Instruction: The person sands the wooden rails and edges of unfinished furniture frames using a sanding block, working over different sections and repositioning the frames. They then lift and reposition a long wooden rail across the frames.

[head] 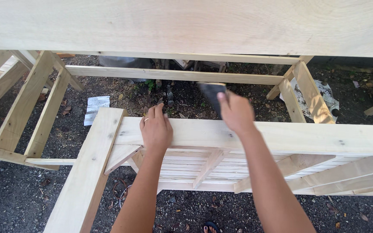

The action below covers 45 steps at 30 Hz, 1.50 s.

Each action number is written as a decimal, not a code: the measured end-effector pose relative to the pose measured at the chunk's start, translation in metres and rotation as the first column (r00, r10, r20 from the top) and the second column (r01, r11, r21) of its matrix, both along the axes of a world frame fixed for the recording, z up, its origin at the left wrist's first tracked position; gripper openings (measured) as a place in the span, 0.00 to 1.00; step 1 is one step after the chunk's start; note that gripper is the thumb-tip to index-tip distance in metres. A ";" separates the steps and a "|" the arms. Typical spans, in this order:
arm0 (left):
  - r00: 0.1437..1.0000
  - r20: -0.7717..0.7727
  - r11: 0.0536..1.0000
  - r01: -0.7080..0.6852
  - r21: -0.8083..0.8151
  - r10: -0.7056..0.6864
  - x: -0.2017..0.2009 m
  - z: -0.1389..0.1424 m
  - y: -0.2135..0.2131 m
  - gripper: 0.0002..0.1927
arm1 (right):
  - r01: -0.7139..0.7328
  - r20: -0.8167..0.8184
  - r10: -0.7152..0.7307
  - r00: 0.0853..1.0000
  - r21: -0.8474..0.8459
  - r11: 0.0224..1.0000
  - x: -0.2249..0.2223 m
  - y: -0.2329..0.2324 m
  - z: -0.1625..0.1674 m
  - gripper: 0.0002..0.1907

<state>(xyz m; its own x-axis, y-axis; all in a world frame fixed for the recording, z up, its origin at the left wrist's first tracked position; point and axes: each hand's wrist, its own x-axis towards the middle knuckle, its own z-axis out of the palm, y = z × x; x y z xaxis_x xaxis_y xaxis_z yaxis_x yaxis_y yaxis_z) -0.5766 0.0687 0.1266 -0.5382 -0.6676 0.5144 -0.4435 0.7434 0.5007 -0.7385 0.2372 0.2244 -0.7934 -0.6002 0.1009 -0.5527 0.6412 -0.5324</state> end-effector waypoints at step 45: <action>0.945 0.309 0.990 -0.067 -0.123 0.103 0.036 -0.003 -0.010 0.24 | -0.179 0.077 0.162 0.984 0.350 0.920 0.024 -0.020 -0.057 0.23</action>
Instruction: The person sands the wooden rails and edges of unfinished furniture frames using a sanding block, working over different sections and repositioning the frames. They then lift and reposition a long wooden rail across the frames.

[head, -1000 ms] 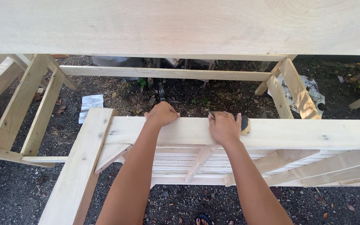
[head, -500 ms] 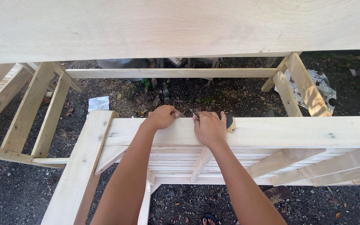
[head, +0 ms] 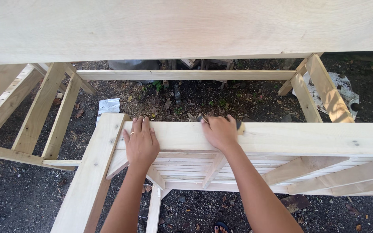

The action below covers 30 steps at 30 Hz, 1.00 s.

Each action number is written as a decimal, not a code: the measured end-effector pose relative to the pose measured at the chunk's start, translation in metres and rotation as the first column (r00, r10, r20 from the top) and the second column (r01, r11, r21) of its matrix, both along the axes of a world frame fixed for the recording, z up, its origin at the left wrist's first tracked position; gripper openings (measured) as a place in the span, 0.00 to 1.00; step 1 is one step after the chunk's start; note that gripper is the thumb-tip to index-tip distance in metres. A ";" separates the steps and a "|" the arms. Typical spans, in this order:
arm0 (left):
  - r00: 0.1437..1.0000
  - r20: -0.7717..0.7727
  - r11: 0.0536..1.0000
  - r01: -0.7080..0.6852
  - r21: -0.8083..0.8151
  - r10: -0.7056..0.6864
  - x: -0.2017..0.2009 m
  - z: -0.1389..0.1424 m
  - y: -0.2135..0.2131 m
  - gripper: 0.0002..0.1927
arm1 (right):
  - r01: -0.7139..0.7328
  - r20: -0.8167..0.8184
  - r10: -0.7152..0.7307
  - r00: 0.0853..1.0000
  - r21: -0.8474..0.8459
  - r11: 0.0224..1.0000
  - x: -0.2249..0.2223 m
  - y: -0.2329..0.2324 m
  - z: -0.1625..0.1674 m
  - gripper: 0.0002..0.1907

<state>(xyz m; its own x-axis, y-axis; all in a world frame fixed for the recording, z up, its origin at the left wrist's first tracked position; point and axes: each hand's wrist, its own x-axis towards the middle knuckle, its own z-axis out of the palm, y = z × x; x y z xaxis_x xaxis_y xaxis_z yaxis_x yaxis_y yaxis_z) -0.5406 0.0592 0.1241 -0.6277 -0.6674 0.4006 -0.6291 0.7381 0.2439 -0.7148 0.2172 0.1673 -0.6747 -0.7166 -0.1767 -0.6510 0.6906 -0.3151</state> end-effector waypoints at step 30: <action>1.000 -0.019 0.974 -0.015 0.228 0.020 0.015 0.008 -0.010 0.18 | -0.030 0.089 0.019 0.996 0.132 0.991 0.023 -0.056 0.021 0.31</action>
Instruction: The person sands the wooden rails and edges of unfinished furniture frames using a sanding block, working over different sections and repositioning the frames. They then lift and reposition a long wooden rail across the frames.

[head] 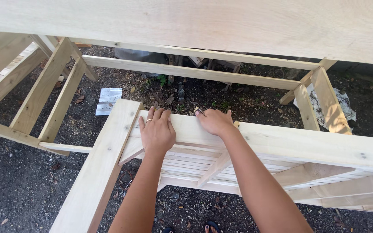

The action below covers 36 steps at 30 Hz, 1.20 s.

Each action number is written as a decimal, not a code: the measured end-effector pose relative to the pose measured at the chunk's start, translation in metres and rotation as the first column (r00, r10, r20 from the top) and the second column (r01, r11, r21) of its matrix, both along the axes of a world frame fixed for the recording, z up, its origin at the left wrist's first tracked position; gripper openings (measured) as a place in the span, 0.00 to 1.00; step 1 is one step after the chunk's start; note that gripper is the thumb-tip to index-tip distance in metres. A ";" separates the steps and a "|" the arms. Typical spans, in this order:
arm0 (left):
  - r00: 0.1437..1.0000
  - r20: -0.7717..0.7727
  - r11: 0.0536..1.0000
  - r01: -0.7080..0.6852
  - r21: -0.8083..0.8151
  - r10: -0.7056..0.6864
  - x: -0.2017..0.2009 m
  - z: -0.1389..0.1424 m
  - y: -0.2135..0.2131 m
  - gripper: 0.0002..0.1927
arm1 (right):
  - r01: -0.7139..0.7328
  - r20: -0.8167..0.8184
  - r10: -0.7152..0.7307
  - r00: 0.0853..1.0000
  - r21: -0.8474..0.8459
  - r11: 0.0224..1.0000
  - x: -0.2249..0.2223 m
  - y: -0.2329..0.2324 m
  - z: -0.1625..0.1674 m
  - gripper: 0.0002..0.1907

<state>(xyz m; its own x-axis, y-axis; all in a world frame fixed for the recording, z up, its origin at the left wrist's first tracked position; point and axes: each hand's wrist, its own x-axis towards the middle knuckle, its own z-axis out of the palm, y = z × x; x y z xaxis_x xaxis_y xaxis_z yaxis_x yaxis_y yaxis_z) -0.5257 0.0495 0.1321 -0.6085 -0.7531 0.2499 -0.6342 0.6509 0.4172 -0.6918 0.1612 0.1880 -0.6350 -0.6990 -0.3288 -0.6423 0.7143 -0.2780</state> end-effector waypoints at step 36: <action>1.000 0.016 1.000 0.001 -0.001 -0.001 0.004 -0.001 0.000 0.18 | -0.026 -0.018 0.025 1.000 -0.042 0.999 0.017 -0.007 -0.004 0.28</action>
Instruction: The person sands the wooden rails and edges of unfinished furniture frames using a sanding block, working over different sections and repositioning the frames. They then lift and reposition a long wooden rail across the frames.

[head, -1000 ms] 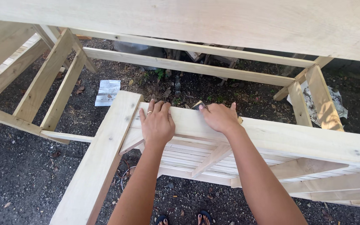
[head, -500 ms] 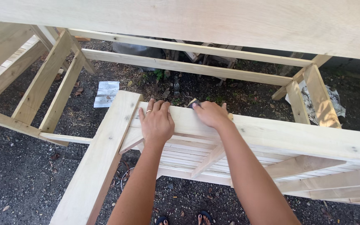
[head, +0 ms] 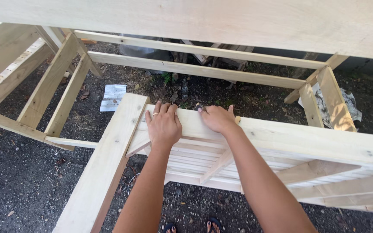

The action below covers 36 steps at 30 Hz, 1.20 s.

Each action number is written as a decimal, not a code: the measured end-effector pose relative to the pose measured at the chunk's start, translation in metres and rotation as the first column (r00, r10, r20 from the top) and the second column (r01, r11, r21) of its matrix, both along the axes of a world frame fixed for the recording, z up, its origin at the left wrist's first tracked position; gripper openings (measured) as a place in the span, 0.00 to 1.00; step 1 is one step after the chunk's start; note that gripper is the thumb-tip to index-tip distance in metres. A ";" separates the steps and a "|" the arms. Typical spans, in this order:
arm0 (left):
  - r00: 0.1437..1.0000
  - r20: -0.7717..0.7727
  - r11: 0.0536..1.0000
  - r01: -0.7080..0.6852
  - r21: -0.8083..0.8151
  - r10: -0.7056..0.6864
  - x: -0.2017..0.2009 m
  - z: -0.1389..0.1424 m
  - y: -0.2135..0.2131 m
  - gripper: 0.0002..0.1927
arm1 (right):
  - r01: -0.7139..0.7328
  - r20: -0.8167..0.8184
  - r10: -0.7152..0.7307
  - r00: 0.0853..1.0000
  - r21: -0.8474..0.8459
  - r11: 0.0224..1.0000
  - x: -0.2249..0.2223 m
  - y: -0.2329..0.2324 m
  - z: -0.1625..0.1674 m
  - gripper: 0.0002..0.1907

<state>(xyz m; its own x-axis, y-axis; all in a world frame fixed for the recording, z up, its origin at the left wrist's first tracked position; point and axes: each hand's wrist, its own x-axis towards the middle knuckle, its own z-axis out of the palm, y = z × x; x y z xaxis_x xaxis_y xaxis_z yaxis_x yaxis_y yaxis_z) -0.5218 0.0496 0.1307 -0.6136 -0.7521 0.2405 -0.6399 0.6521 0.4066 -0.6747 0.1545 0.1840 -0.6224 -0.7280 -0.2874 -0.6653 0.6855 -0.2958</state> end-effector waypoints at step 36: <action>0.956 0.156 0.921 0.184 0.343 -0.249 -0.091 0.026 0.019 0.09 | 0.119 -0.170 -0.255 0.952 -0.561 0.819 -0.029 0.054 -0.048 0.23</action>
<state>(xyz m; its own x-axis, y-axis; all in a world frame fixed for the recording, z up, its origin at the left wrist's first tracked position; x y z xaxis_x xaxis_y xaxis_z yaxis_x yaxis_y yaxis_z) -0.6128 0.0686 0.1568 -0.7801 -0.6117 -0.1311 -0.5848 0.6385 0.5003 -0.7032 0.2083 0.1359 -0.7603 -0.5851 0.2821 -0.6353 0.5790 -0.5111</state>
